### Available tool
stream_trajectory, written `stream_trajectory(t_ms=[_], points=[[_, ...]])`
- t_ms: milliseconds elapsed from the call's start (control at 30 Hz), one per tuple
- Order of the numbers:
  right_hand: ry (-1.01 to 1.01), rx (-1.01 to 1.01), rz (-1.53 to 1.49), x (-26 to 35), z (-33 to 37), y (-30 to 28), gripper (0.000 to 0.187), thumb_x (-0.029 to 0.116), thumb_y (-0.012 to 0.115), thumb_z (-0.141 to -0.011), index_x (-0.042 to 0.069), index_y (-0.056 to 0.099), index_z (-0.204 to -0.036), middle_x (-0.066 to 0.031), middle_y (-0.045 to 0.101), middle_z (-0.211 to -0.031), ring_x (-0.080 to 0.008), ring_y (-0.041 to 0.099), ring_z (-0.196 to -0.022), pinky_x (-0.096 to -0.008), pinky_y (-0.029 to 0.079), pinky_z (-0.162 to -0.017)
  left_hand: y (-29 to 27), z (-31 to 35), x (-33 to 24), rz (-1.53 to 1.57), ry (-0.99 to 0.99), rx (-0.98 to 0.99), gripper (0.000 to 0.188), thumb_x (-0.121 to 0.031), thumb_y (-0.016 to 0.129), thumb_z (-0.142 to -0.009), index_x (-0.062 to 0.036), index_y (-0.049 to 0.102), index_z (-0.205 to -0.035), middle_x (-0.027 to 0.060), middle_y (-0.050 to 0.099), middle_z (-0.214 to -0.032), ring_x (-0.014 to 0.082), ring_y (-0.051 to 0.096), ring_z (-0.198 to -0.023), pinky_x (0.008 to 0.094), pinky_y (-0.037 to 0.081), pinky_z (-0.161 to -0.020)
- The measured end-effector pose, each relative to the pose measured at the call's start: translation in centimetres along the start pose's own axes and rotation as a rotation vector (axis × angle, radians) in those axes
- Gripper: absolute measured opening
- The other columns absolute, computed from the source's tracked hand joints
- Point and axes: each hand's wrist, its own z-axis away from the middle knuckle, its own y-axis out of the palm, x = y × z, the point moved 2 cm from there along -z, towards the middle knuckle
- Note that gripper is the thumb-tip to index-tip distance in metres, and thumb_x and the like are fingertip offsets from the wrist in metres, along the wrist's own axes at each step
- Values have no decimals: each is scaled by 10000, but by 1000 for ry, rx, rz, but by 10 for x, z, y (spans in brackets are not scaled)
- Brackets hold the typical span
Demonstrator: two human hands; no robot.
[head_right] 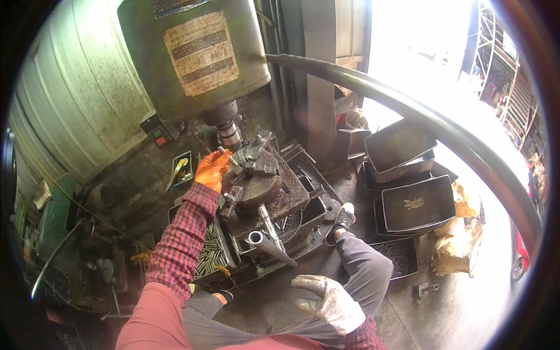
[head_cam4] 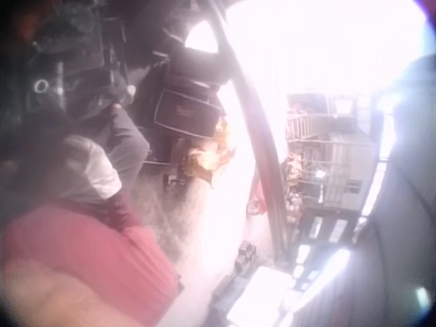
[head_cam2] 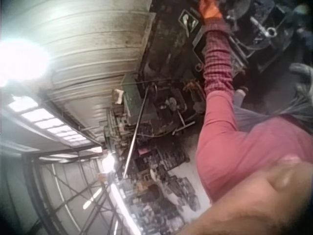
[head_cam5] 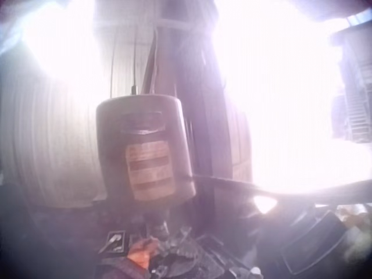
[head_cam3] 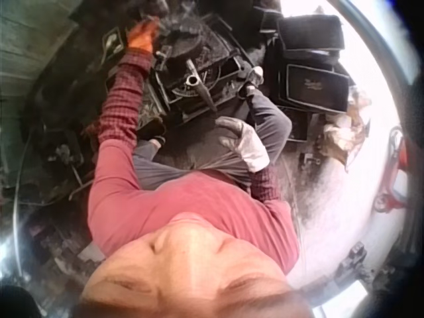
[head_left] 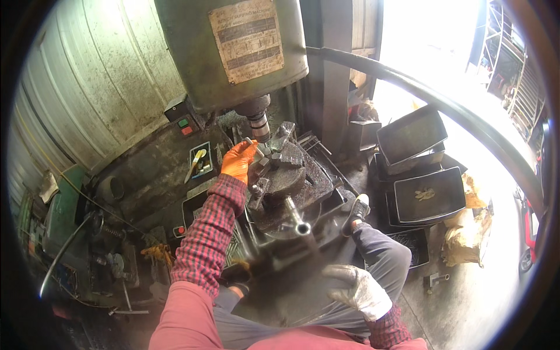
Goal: The person repeatedly picks small metal rods from a tray, places each rod into a drill press chuck, and operates the machine to drill the rod. After each cycle, the person removes the rod and returns it to the tray, continuing the process for multiple pieces.
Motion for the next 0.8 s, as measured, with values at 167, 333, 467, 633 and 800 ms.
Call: stream_trajectory(t_ms=[167, 333, 467, 633, 800], points=[[60, -40, 92, -4, 9, -7, 493, 128, 855, -861, 14, 708, -1317, -146, 731, -1301, -262, 695, -1214, -358, 540, -1056, 19, 8, 14, 73, -53, -25, 164, -90, 835, -939, -88, 803, -1100, -9, 779, -1004, 61, 669, -844, 238, 504, -739], [296, -59, -241, -38, 7, 1, 564, 106, 856, -877, 4, 657, -1394, -142, 724, -1336, -227, 681, -1232, -345, 544, -1044, 23, 8, 3, -358, 120, 83, 153, -51, 795, -956, -25, 787, -1107, 0, 777, -1018, 94, 696, -929, 264, 553, -854], [119, -338, 0, -85, -40, 20, 776, 218, 894, -864, -4, 545, -1520, -159, 703, -1376, -228, 706, -1171, -336, 555, -1013, 26, 9, -2, -530, 64, 159, 234, -93, 814, -928, -17, 769, -1145, 26, 798, -1039, 78, 698, -982, 264, 551, -880], [346, -230, 76, -114, -101, 87, 660, 453, 646, -1029, 39, 534, -1531, -204, 730, -1288, -323, 703, -1182, -410, 543, -1021, 28, 13, -7, -689, 136, 168, 206, -117, 802, -936, -40, 788, -1126, -4, 785, -1005, 71, 693, -953, 260, 545, -879], [421, 334, -532, -22, -92, 115, 576, 323, 527, -1126, 30, 416, -1609, -206, 653, -1408, -344, 632, -1307, -455, 503, -1118, 28, 10, -5, -686, 128, 190, 163, -103, 794, -934, -42, 786, -1085, -21, 774, -980, 67, 689, -933, 254, 544, -872]])
